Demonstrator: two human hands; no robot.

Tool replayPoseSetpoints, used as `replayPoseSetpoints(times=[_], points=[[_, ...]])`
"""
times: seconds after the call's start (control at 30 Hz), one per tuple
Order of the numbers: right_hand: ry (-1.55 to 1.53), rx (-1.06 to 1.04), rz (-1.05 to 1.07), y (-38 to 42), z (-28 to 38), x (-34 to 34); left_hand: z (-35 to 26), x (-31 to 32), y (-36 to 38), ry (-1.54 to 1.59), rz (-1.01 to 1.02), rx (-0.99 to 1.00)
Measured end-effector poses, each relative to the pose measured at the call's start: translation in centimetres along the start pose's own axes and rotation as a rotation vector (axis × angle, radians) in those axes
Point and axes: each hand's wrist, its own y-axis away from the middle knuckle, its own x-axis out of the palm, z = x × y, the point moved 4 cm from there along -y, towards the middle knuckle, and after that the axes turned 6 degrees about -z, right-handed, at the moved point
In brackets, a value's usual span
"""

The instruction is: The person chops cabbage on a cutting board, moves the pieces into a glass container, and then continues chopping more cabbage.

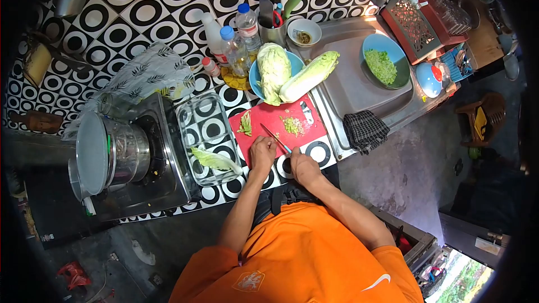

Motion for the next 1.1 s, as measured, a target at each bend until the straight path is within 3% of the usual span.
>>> replayPoseSetpoints(times=[0.47, 1.1], points=[[0.019, 0.030, 0.001, -1.5, -0.5, 2.3, 0.7, 0.3, 0.1, -0.017, 0.034, 0.002], [0.004, 0.024, 0.049, 0.2, 0.0, -0.7, 0.7, -0.4, -0.6, 0.020, 0.028, -0.045]])
